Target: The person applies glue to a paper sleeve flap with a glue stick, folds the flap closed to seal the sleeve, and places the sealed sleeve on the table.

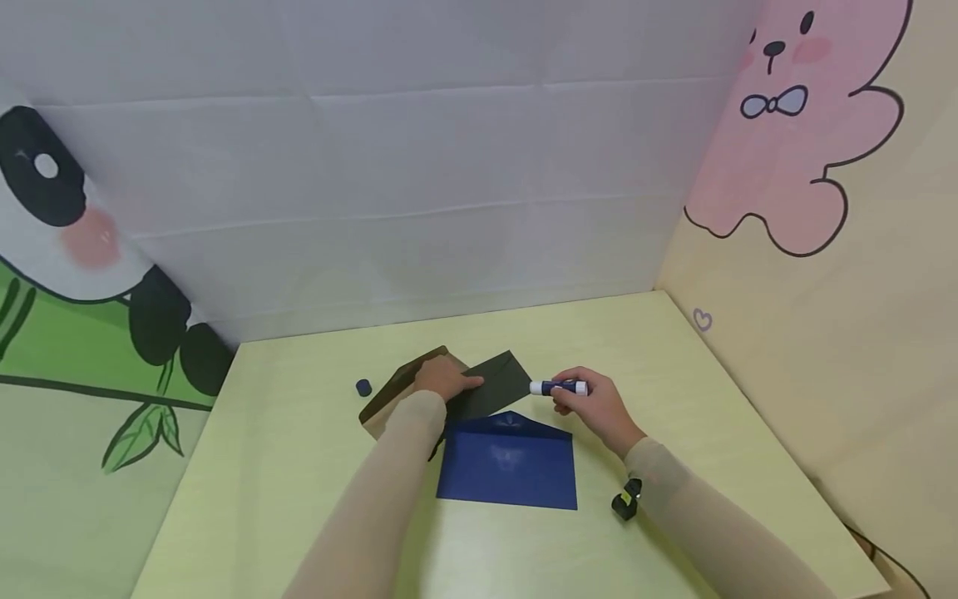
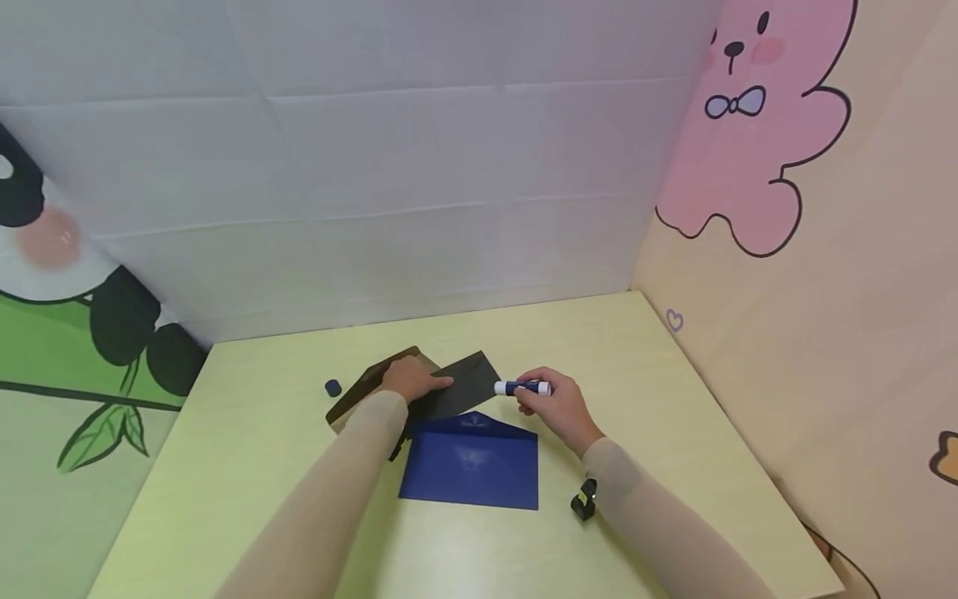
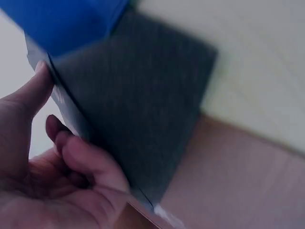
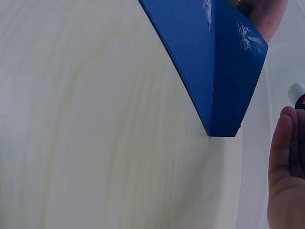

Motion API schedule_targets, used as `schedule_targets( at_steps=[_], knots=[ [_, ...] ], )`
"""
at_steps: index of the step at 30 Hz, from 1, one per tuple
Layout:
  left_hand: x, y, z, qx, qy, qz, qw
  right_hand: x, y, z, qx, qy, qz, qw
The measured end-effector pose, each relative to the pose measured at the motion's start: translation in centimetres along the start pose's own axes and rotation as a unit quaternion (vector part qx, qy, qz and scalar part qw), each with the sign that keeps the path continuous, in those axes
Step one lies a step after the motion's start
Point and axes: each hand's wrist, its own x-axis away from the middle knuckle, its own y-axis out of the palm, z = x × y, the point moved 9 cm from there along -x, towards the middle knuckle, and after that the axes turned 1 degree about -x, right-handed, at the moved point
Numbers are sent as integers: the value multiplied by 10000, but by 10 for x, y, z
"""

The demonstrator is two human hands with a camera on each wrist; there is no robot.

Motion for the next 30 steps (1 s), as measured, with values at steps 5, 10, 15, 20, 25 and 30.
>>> schedule_targets(
  at_steps=[5,10,15,20,25,30],
  knots=[
    [-4,-14,-2,-276,376,67,9989,-2,3,0,-44,8,-48,10000],
    [-4,-15,-8,145,518,-227,9983,-3,4,1,26,-17,-16,10000],
    [-9,-12,-16,724,289,-521,9956,-4,6,1,38,-68,-31,10000],
    [-11,-12,-21,665,159,-613,9958,-6,8,-1,69,-119,-39,9999],
    [-10,-18,-20,810,240,-602,9946,-8,9,-5,110,-140,16,9998],
    [-4,-26,-15,873,460,-594,9933,-9,10,-8,125,-134,30,9998]
  ],
)
